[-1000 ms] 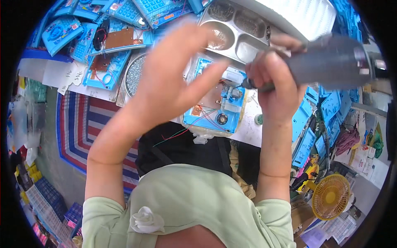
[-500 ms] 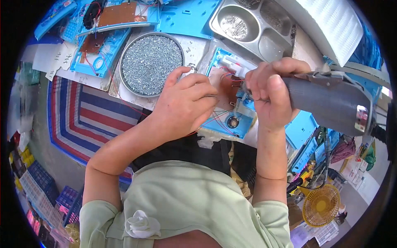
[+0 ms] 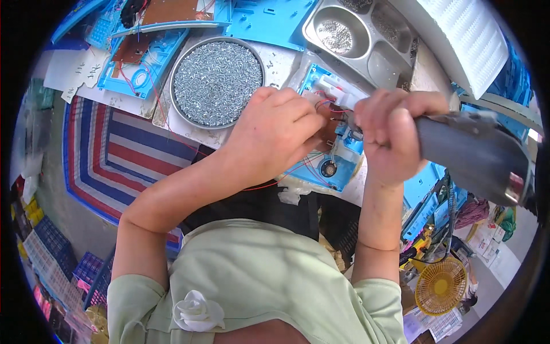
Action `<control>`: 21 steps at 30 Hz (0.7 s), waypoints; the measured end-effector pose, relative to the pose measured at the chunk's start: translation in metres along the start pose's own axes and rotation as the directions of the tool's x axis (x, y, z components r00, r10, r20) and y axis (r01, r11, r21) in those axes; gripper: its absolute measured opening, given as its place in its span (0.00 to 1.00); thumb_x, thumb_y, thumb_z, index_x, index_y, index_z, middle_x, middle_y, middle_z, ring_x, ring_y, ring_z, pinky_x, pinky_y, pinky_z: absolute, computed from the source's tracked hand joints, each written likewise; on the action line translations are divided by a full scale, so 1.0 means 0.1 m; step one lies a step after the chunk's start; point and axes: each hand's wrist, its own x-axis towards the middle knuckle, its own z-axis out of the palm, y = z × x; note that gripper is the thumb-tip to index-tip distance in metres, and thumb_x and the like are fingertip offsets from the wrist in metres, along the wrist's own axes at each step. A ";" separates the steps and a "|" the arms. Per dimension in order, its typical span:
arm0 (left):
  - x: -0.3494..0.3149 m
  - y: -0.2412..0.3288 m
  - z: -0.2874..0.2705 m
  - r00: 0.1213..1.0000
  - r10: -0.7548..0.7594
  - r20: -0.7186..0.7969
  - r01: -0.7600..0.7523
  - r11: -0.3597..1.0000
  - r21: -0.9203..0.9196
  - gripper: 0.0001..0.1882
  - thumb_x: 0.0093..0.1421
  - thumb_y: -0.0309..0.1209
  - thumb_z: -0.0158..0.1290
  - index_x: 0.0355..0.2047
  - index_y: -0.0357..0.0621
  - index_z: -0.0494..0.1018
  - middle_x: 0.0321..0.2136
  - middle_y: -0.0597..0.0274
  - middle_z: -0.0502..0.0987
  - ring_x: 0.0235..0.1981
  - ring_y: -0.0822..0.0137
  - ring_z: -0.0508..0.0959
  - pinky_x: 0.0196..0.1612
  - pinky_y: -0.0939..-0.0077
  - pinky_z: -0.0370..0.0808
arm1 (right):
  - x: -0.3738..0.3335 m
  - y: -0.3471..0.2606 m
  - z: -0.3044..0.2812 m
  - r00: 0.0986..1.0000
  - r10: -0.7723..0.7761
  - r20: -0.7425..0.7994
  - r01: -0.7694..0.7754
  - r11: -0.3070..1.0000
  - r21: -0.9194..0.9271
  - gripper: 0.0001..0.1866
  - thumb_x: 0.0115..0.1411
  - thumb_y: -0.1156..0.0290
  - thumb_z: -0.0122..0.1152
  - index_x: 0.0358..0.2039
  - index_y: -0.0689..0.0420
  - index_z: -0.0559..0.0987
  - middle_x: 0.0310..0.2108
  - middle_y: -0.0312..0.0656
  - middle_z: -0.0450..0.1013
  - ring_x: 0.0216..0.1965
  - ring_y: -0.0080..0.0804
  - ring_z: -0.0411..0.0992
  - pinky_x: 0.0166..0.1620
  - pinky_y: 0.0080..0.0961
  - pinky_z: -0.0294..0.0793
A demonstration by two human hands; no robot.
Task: Soldering wires and electronic components into a blue plastic toy assembly.
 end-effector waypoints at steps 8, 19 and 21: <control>0.01 0.01 -0.17 0.999 0.033 -0.025 -0.031 0.997 0.071 0.10 0.49 0.30 0.68 0.30 0.48 0.78 0.26 0.65 0.74 0.30 0.60 0.76 0.41 0.64 0.66 | -0.06 -0.31 0.08 0.992 -0.024 0.122 -0.001 0.980 0.198 0.19 0.67 0.64 0.59 0.55 0.55 0.68 0.19 0.32 0.63 0.20 0.26 0.62 0.28 0.30 0.67; -0.28 0.00 -0.31 0.993 -0.094 -0.071 0.095 0.995 0.004 0.10 0.50 0.26 0.67 0.25 0.47 0.74 0.25 0.65 0.72 0.28 0.60 0.74 0.39 0.64 0.64 | -0.30 -0.12 0.23 0.986 0.103 0.130 -0.127 0.973 0.192 0.17 0.63 0.76 0.64 0.45 0.57 0.65 0.25 0.38 0.69 0.26 0.28 0.69 0.37 0.34 0.76; -0.29 -0.01 -0.29 0.992 -0.092 -0.087 0.091 0.996 -0.009 0.09 0.51 0.27 0.66 0.27 0.48 0.75 0.27 0.66 0.73 0.31 0.62 0.75 0.43 0.63 0.64 | -0.29 -0.12 0.24 0.985 0.091 0.148 -0.118 0.976 0.183 0.16 0.63 0.77 0.64 0.45 0.57 0.65 0.25 0.38 0.70 0.26 0.29 0.69 0.37 0.35 0.76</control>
